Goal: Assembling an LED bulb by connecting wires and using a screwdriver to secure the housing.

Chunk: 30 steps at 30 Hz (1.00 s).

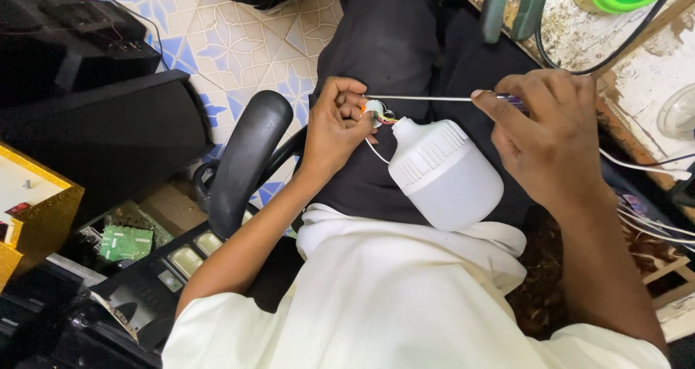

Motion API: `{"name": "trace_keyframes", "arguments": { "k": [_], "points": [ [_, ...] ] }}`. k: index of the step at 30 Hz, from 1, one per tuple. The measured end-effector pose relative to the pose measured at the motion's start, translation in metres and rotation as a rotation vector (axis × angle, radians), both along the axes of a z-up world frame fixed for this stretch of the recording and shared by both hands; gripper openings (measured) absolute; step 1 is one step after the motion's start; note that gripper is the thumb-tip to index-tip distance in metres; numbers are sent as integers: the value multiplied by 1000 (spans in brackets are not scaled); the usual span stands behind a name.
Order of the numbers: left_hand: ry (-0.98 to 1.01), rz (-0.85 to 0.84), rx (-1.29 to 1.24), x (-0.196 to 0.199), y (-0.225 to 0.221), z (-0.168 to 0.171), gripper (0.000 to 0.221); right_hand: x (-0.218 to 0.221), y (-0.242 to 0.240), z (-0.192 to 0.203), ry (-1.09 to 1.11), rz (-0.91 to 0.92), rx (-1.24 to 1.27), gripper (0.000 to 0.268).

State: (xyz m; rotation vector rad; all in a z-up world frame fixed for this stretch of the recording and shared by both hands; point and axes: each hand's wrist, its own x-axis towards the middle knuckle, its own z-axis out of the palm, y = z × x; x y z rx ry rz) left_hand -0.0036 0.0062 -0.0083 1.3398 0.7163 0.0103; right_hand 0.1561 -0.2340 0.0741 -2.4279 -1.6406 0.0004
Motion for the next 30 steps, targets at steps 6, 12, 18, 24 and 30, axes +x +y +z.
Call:
{"name": "trace_keyframes", "arguments": {
  "k": [6, 12, 18, 24, 30],
  "points": [
    [13, -12, 1, 0, 0, 0, 30, -1, 2, 1, 3, 0, 15, 41],
    [9, -2, -9, -1, 0, -4, 26, 0, 3, 1, 16, 4, 44, 39],
    [8, -2, 6, -1, -1, -2, 24, -2, 2, 3, -2, -1, 28, 39],
    [18, 0, 41, 0, -1, 1, 21, -4, -2, 9, -14, -14, 22, 36],
    [34, -3, 46, 1, -1, 1, 22, -9, 0, 13, -19, 2, 45, 34]
  ]
}}
